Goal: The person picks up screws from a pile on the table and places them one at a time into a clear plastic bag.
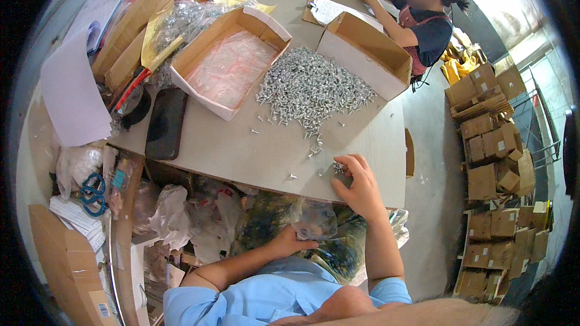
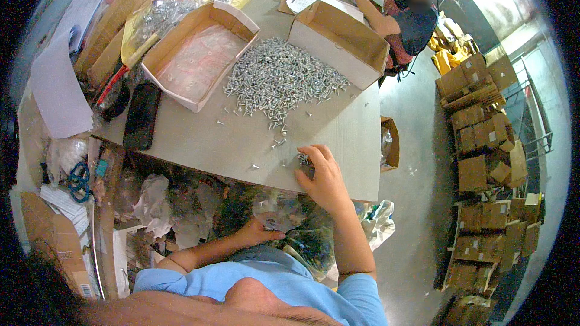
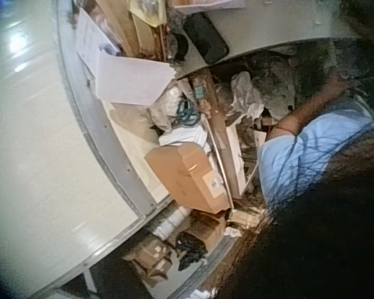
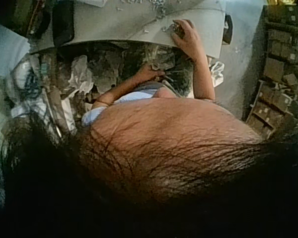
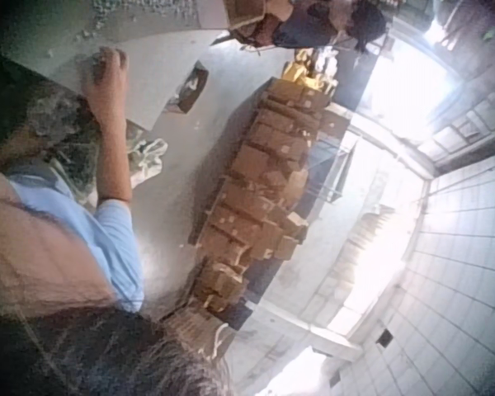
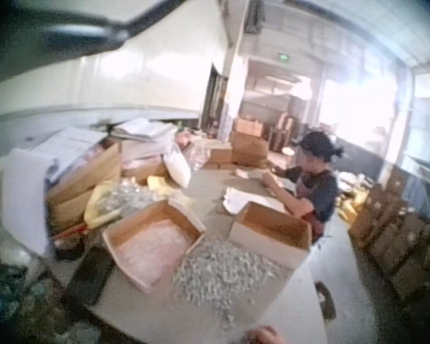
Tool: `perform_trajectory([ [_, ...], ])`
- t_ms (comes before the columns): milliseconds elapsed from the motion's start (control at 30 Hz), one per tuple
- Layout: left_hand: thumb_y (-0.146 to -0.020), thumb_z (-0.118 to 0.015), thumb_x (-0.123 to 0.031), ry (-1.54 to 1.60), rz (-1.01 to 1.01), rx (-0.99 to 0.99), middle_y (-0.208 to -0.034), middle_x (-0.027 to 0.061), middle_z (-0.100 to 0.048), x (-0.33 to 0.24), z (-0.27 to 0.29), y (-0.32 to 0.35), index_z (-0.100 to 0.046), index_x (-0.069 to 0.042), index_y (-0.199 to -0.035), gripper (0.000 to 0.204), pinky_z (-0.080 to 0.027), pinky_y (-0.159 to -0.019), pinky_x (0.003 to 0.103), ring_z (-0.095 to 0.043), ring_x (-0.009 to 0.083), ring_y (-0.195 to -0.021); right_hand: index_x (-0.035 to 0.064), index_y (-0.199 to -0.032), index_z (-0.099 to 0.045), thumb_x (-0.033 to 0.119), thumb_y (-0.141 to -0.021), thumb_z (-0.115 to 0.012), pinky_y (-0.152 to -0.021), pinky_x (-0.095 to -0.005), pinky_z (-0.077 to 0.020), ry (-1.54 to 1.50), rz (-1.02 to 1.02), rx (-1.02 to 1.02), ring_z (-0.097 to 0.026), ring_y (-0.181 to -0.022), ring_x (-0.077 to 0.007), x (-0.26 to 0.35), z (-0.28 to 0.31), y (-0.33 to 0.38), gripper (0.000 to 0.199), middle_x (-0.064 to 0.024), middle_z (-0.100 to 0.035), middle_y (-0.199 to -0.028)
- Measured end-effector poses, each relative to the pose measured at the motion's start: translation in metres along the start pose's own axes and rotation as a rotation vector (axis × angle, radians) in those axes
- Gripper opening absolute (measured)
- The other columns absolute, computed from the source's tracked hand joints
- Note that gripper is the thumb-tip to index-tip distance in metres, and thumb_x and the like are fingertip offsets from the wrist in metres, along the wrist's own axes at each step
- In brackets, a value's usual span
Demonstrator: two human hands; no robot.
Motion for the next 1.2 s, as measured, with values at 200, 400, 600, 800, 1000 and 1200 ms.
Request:
perform_trajectory([
  [200, -0.079, -0.076, -0.016, -0.028, -0.038, 0.004, -0.107, 0.0056, -0.066, 0.002, 0.001, -0.001, -0.063, -0.003, -0.11, 0.036, -0.047, -0.089, 0.029, -0.06, 0.0127, -0.097, 0.0053, -0.101, -0.06, 0.007, -0.074, -0.066, -0.075, -0.0366, -0.0483, 0.08, 0.022, -0.074, -0.058, -0.085, -0.0293, -0.003, -0.003, 0.0, 0.027, -0.0132, -0.056, -0.098],
  [400, -0.078, -0.077, -0.017, -0.051, -0.032, -0.003, -0.107, 0.0072, -0.067, 0.005, 0.0, -0.003, -0.062, -0.003, -0.111, 0.038, -0.047, -0.088, 0.03, -0.061, 0.0137, -0.096, 0.0052, -0.09, -0.063, 0.008, -0.075, -0.067, -0.067, -0.0356, -0.0493, 0.161, 0.056, -0.139, -0.06, -0.075, -0.0282, -0.001, -0.007, 0.009, 0.016, -0.0112, -0.058, -0.089],
  [600, -0.078, -0.077, -0.016, -0.042, -0.04, -0.025, -0.108, 0.007, -0.066, 0.006, 0.0, -0.002, -0.061, -0.002, -0.111, 0.039, -0.047, -0.089, 0.03, -0.061, 0.0141, -0.098, 0.0039, -0.088, -0.064, 0.008, -0.075, -0.068, -0.064, -0.0327, -0.0499, -0.047, 0.065, 0.203, -0.061, -0.072, -0.0257, 0.018, -0.001, 0.025, 0.014, -0.0104, -0.059, -0.086],
  [800, -0.078, -0.077, -0.016, 0.004, -0.049, -0.038, -0.109, 0.0065, -0.065, 0.001, -0.004, -0.002, -0.061, -0.002, -0.111, 0.039, -0.046, -0.09, 0.03, -0.06, 0.0144, -0.099, 0.0033, -0.101, -0.063, 0.013, -0.076, -0.071, -0.072, -0.0319, -0.0499, 0.125, 0.056, -0.135, -0.058, -0.092, -0.0259, 0.01, -0.007, -0.005, 0.028, -0.0126, -0.058, -0.1],
  [1000, -0.079, -0.076, -0.018, -0.039, -0.027, -0.058, -0.105, 0.0063, -0.065, 0.012, -0.001, -0.001, -0.059, -0.003, -0.112, 0.041, -0.047, -0.085, 0.029, -0.059, 0.0143, -0.095, 0.0049, -0.102, -0.063, 0.016, -0.074, -0.073, -0.085, -0.0404, -0.0454, 0.073, 0.157, -0.021, -0.053, -0.098, -0.0338, 0.039, -0.048, -0.009, 0.032, -0.0148, -0.055, -0.103],
  [1200, -0.08, -0.076, -0.02, 0.134, -0.036, -0.011, -0.103, 0.0052, -0.065, 0.014, -0.004, -0.005, -0.058, -0.004, -0.111, 0.039, -0.047, -0.083, 0.029, -0.058, 0.0135, -0.095, 0.0056, -0.088, -0.063, 0.012, -0.073, -0.07, -0.076, -0.0393, -0.0478, 0.095, 0.228, 0.003, -0.057, -0.086, -0.0322, 0.044, -0.057, -0.008, 0.018, -0.0119, -0.057, -0.088],
])
Point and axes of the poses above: each hand's wrist, its own y-axis away from the middle knuckle, its own z-axis out of the back of the hand, x = y × z, the point moved 2 cm from there along -y, towards the middle knuckle
